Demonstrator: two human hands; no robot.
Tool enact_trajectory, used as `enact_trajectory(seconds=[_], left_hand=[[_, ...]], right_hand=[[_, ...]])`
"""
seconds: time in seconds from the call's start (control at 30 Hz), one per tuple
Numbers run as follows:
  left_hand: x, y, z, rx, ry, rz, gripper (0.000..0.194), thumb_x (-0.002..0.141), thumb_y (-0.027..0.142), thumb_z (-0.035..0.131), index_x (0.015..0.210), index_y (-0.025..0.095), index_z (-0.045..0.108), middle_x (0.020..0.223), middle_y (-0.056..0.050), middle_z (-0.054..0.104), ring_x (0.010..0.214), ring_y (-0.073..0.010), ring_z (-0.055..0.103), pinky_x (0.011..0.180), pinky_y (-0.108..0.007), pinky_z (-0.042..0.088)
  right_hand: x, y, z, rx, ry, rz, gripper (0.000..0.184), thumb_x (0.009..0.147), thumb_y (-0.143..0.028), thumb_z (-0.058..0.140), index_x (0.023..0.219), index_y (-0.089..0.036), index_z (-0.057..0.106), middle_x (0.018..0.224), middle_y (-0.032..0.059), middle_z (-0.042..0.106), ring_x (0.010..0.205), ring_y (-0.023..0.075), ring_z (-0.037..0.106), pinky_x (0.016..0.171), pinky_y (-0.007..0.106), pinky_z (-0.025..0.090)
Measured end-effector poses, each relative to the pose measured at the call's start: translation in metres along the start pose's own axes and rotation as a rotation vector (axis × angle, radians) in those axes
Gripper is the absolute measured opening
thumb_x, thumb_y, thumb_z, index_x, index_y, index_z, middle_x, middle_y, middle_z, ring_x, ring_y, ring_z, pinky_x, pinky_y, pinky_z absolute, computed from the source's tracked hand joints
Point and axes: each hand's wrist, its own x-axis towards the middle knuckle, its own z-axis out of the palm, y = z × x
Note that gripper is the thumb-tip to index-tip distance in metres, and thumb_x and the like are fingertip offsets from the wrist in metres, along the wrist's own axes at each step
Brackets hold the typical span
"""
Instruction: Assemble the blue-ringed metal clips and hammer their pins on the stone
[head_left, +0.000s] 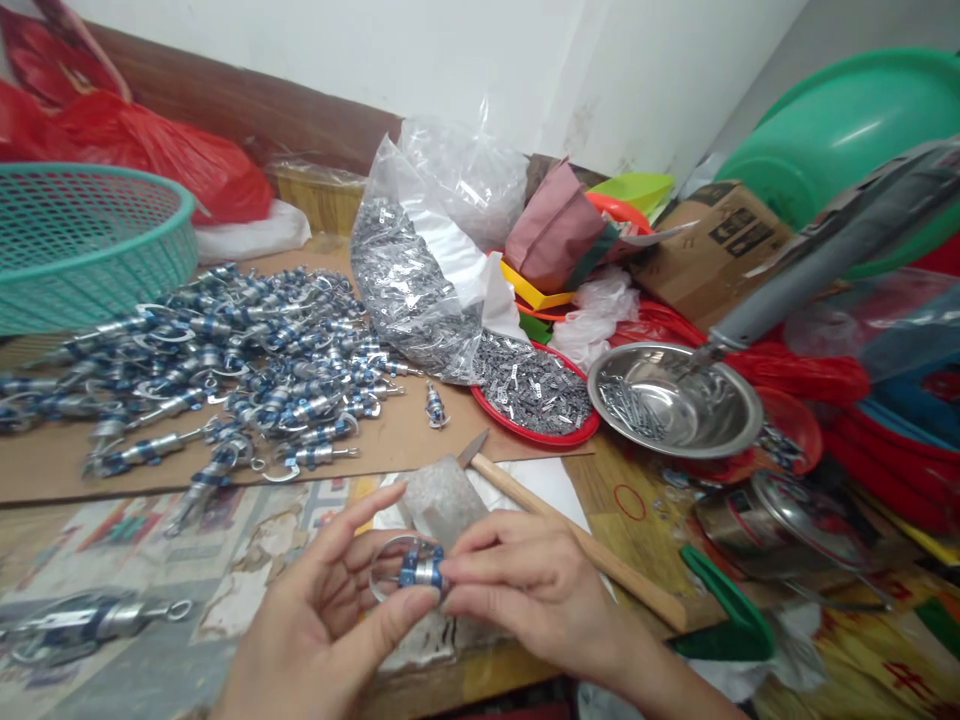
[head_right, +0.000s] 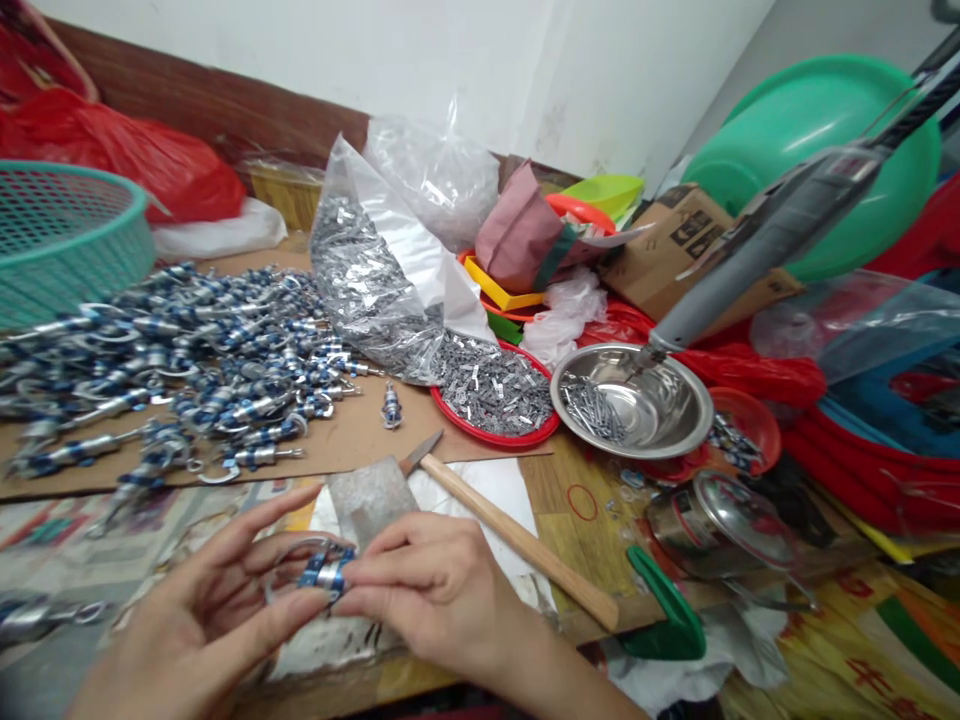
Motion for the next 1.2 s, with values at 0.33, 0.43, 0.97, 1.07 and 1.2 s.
enact_trajectory(seconds=[0.33, 0.43, 0.97, 1.07, 1.2], left_hand=[[0.028, -0.002, -0.017, 0.071, -0.364, -0.131, 0.074, 0.070, 0.030, 0.073, 0.130, 0.026, 0.029, 0.084, 0.000, 0.069, 0.076, -0.0183, 0.065, 0.067, -0.028, 0.049], [0.032, 0.000, -0.016, 0.096, -0.359, -0.137, 0.074, 0.069, 0.029, 0.073, 0.129, 0.025, 0.030, 0.080, 0.001, 0.067, 0.074, -0.0179, 0.064, 0.067, -0.028, 0.049], [0.038, -0.007, -0.018, -0.056, -0.312, -0.120, 0.082, 0.062, 0.015, 0.077, 0.129, 0.022, 0.031, 0.072, 0.003, 0.066, 0.066, -0.0131, 0.059, 0.063, -0.025, 0.046], [0.038, -0.007, -0.017, -0.076, -0.317, -0.121, 0.083, 0.060, 0.015, 0.078, 0.128, 0.021, 0.031, 0.071, 0.002, 0.066, 0.066, -0.0134, 0.058, 0.063, -0.026, 0.046], [0.037, -0.009, -0.017, -0.101, -0.304, -0.115, 0.082, 0.060, 0.013, 0.078, 0.127, 0.020, 0.031, 0.070, 0.002, 0.067, 0.065, -0.0133, 0.058, 0.063, -0.026, 0.047]], right_hand=[[0.054, 0.123, -0.081, -0.870, -0.082, 0.478, 0.020, 0.090, -0.028, 0.055, 0.106, -0.017, 0.059, 0.109, 0.0065, 0.061, 0.094, 0.0185, 0.061, 0.081, 0.039, 0.051], [0.057, 0.131, -0.080, -0.887, -0.100, 0.463, 0.023, 0.091, -0.030, 0.054, 0.109, -0.017, 0.057, 0.112, 0.0068, 0.059, 0.095, 0.0186, 0.060, 0.081, 0.038, 0.051], [0.026, 0.020, -0.022, -0.176, -0.152, 0.263, 0.012, 0.082, -0.013, 0.060, 0.086, -0.018, 0.071, 0.075, -0.0016, 0.072, 0.066, 0.0110, 0.065, 0.060, 0.019, 0.050], [0.019, -0.003, -0.007, -0.043, -0.236, 0.217, 0.013, 0.079, -0.008, 0.063, 0.081, -0.017, 0.072, 0.072, -0.0005, 0.070, 0.067, 0.0108, 0.063, 0.061, 0.019, 0.047], [0.017, -0.002, 0.001, -0.105, -0.120, -0.011, 0.011, 0.083, -0.009, 0.059, 0.080, -0.014, 0.069, 0.072, 0.0030, 0.069, 0.066, 0.0125, 0.061, 0.061, 0.022, 0.048]])
